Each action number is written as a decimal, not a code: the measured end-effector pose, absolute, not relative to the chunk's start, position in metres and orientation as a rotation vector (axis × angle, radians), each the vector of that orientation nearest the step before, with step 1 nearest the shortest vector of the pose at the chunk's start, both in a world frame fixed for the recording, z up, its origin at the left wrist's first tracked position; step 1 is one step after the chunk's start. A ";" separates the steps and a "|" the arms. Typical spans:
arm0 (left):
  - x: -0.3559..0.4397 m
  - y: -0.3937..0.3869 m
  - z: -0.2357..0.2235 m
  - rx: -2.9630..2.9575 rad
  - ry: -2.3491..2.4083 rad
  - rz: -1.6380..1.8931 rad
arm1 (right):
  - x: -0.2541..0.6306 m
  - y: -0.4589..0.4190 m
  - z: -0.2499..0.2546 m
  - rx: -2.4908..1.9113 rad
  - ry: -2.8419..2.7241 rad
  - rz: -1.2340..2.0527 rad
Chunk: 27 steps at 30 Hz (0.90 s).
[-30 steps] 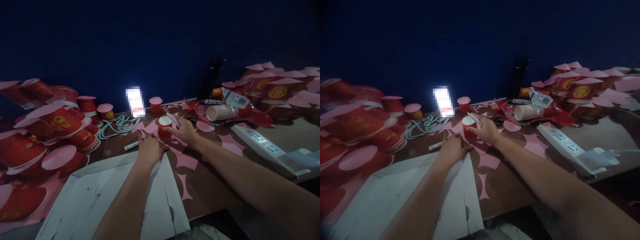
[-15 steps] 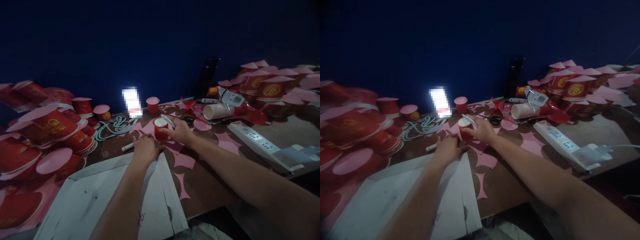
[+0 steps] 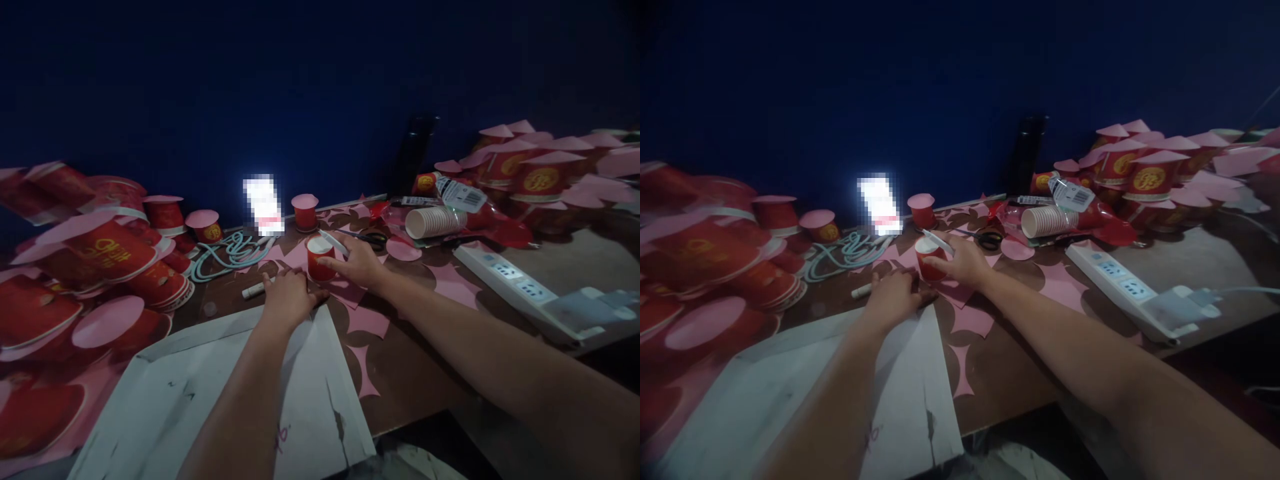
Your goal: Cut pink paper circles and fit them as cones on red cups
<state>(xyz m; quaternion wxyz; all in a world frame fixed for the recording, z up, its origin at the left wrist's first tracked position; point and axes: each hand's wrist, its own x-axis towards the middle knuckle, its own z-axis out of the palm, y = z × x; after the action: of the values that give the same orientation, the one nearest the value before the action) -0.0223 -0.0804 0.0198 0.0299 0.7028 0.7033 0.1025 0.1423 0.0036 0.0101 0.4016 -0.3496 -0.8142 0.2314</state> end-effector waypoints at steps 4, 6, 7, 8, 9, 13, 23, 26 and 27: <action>-0.033 -0.075 0.023 2.139 2.254 0.803 | 0.142 0.005 0.009 -0.886 -2.057 0.617; -0.034 -0.073 0.025 2.191 2.189 1.130 | 0.142 0.007 0.007 -0.885 -2.049 0.632; -0.033 -0.072 0.025 2.245 2.123 1.239 | 0.142 0.008 0.007 -0.884 -2.044 0.638; -0.031 -0.072 0.025 2.315 2.047 1.297 | 0.142 0.008 0.006 -0.881 -2.043 0.645; -0.028 -0.072 0.025 2.386 1.974 1.314 | 0.142 0.009 0.005 -0.875 -2.042 0.650; -0.019 -0.069 0.020 2.558 1.812 1.249 | 0.142 0.011 0.003 -0.840 -2.029 0.663; -0.020 -0.064 0.025 2.582 1.832 1.173 | 0.152 0.013 0.007 -0.819 -1.877 0.794; -0.018 -0.064 0.027 2.564 1.864 1.182 | 0.160 0.021 0.005 -0.957 -1.735 0.836; -0.017 -0.064 0.027 2.559 1.871 1.191 | 0.162 0.024 0.004 -0.997 -1.752 0.789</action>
<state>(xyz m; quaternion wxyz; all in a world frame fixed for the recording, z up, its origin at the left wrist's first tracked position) -0.0167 -0.0644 0.0268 -0.1220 0.7500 0.5484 0.3491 0.1623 0.0244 0.0037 0.4689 -0.4069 -0.7148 0.3220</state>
